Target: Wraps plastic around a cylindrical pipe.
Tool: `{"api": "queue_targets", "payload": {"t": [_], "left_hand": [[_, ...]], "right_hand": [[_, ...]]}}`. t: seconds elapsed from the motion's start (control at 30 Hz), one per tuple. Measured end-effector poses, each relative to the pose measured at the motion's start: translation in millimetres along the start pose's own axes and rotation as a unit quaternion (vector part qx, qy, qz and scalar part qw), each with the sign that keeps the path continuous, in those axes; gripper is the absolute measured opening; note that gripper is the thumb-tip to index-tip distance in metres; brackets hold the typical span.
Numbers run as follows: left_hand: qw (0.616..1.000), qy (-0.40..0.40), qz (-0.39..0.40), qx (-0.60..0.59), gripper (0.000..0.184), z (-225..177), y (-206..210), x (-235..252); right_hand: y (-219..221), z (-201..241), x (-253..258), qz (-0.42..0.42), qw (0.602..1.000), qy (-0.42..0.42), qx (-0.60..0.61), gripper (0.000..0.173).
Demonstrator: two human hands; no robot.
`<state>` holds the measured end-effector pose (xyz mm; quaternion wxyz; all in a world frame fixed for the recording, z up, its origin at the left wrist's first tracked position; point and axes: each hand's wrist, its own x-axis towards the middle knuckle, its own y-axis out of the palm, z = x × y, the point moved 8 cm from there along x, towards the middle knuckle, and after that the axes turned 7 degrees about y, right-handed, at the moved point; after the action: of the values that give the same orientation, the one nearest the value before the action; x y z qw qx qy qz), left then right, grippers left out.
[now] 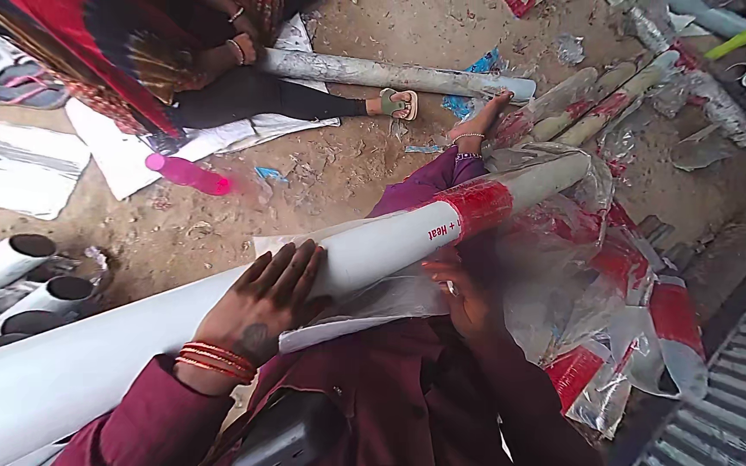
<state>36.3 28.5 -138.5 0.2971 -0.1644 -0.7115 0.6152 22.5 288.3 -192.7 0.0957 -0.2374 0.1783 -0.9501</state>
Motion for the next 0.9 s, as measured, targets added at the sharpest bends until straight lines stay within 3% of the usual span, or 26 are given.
{"api": "queue_targets", "payload": {"t": [0.17, 0.33, 0.4, 0.57, 0.9], "left_hand": [[0.999, -0.027, 0.006, 0.031, 0.041, -23.7, -5.8, 2.1], [0.999, -0.030, 0.005, 0.018, 0.045, -22.6, -0.8, 2.3], [0.999, -0.032, 0.004, 0.019, 0.048, -22.6, -1.9, 1.7], [0.999, -0.033, 0.004, 0.018, 0.043, -20.1, -1.7, 4.0], [1.000, -0.015, -0.003, 0.018, 0.044, -18.6, -0.5, 5.5]], "right_hand": [[-17.5, 2.4, 71.1, 0.056, 0.993, 0.092, -0.050, 0.040], [45.9, 36.3, 112.5, 0.226, 0.948, 0.008, -0.224, 0.022], [68.4, 40.8, 116.4, 0.257, 0.926, -0.057, -0.269, 0.018], [83.7, 48.9, 125.1, 0.263, 0.907, -0.153, -0.291, 0.021], [85.2, 43.6, 132.0, 0.251, 0.907, -0.132, -0.311, 0.022]]}}
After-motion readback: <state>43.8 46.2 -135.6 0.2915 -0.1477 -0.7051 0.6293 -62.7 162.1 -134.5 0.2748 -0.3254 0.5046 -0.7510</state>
